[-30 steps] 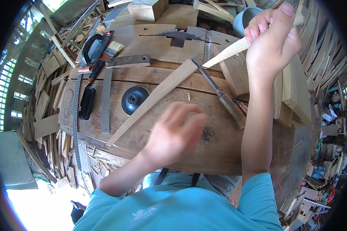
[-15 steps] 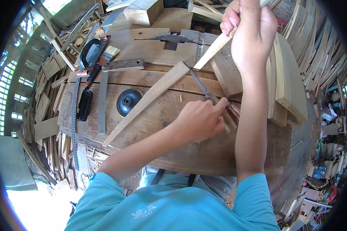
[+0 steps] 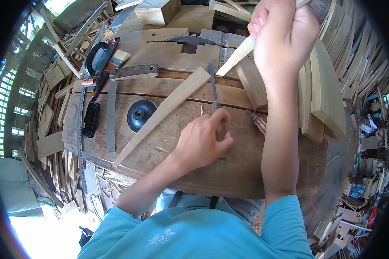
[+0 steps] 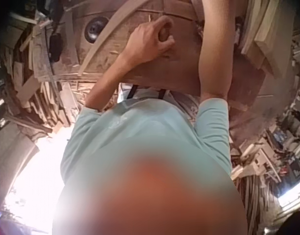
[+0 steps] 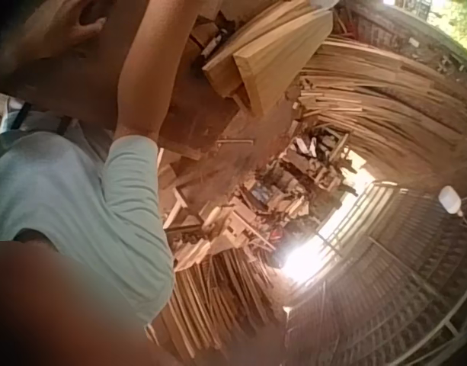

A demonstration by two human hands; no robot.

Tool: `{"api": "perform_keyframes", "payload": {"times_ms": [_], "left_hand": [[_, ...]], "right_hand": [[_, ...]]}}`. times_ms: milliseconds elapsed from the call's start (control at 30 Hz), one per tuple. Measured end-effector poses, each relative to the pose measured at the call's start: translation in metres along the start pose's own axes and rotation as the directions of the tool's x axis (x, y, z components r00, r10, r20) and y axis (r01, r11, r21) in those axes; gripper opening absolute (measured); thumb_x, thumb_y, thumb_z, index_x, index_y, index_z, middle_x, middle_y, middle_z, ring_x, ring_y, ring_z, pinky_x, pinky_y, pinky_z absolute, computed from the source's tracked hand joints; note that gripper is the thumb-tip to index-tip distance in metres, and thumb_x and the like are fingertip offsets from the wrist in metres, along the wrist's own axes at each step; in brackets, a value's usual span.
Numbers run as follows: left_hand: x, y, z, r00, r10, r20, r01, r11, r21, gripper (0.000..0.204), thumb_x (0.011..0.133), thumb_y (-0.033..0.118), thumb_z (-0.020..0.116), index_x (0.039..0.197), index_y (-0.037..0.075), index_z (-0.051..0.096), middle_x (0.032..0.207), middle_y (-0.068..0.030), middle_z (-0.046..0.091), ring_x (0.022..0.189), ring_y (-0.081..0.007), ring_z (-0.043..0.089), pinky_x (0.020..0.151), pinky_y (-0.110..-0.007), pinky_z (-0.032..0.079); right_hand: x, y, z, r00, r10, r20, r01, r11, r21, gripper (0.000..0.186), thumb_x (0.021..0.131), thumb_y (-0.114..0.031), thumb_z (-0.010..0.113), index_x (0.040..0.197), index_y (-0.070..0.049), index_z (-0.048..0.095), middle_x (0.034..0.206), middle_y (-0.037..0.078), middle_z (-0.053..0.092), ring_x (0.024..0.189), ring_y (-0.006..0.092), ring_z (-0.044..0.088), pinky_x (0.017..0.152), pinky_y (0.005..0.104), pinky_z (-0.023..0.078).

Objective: Measuring wood pieces with a bevel gauge and cleaning them with a brush in a workshop.

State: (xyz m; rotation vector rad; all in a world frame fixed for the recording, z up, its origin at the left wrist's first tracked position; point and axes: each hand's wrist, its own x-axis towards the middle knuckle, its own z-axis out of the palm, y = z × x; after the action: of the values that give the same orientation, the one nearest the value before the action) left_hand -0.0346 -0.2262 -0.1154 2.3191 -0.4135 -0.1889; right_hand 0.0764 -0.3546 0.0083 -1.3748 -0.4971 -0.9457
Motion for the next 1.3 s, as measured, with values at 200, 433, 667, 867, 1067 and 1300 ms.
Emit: {"api": "perform_keyframes", "payload": {"times_ms": [200,433,667,867,1067,1300], "left_hand": [[-0.012,-0.024,-0.018,0.99,0.065,-0.124,-0.073,0.995,-0.063,0.034,0.084,0.016,0.071,0.114,0.006,0.058,0.09,-0.0198,0.066,0.082,-0.0387,0.066,0.077,-0.045,0.052],[-0.003,-0.036,-0.035,0.996,0.033,-0.078,-0.029,0.998,0.058,0.035,0.088,0.02,0.071,0.118,0.01,0.058,0.083,-0.0177,0.064,0.077,-0.0361,0.066,0.072,-0.046,0.051],[-0.006,-0.046,-0.027,0.983,0.061,-0.171,-0.04,0.991,0.124,0.035,0.091,0.024,0.069,0.122,0.012,0.06,0.081,-0.0147,0.061,0.073,-0.0337,0.066,0.068,-0.045,0.052],[-0.009,-0.049,-0.025,0.976,0.09,-0.196,-0.06,0.986,0.155,0.035,0.093,0.027,0.068,0.123,0.012,0.061,0.083,-0.014,0.059,0.073,-0.0338,0.066,0.069,-0.046,0.054],[-0.011,-0.051,-0.024,0.972,0.109,-0.206,-0.078,0.985,0.153,0.033,0.093,0.026,0.067,0.123,0.012,0.061,0.083,-0.0138,0.059,0.075,-0.0341,0.066,0.069,-0.046,0.055],[-0.013,-0.053,-0.023,0.968,0.114,-0.225,-0.078,0.984,0.16,0.033,0.093,0.026,0.067,0.122,0.013,0.062,0.083,-0.0129,0.059,0.076,-0.0322,0.066,0.069,-0.044,0.055]], "right_hand": [[0.0,0.009,0.011,0.997,-0.069,0.017,0.069,0.997,-0.03,0.044,0.112,-0.027,0.049,0.072,-0.009,0.047,0.056,-0.004,0.044,0.047,0.0055,0.038,0.042,0.0254,0.029],[-0.003,0.024,0.039,0.999,-0.039,-0.023,0.038,0.445,0.895,0.043,0.111,-0.026,0.05,0.071,-0.009,0.048,0.055,-0.005,0.041,0.046,0.0047,0.036,0.044,0.0259,0.028],[-0.031,0.001,0.015,0.995,-0.059,0.078,0.052,0.995,0.086,0.047,0.111,-0.035,0.047,0.072,-0.01,0.036,0.058,0.0,0.038,0.049,0.0082,0.033,0.046,0.0254,0.03],[-0.045,-0.008,0.008,0.991,-0.075,0.108,0.05,0.975,0.218,0.044,0.112,-0.026,0.045,0.072,-0.009,0.039,0.056,-0.002,0.04,0.046,0.0065,0.037,0.043,0.0242,0.03],[-0.06,-0.02,-0.012,0.969,0.03,0.245,-0.082,0.975,0.205,0.041,0.111,-0.031,0.041,0.074,-0.013,0.034,0.06,0.0,0.034,0.054,0.0093,0.029,0.053,0.0272,0.028],[-0.077,-0.029,-0.015,0.968,0.086,0.235,-0.137,0.968,0.21,0.04,0.11,-0.028,0.039,0.073,-0.016,0.031,0.06,-0.002,0.032,0.053,0.0099,0.029,0.055,0.0276,0.028]]}}
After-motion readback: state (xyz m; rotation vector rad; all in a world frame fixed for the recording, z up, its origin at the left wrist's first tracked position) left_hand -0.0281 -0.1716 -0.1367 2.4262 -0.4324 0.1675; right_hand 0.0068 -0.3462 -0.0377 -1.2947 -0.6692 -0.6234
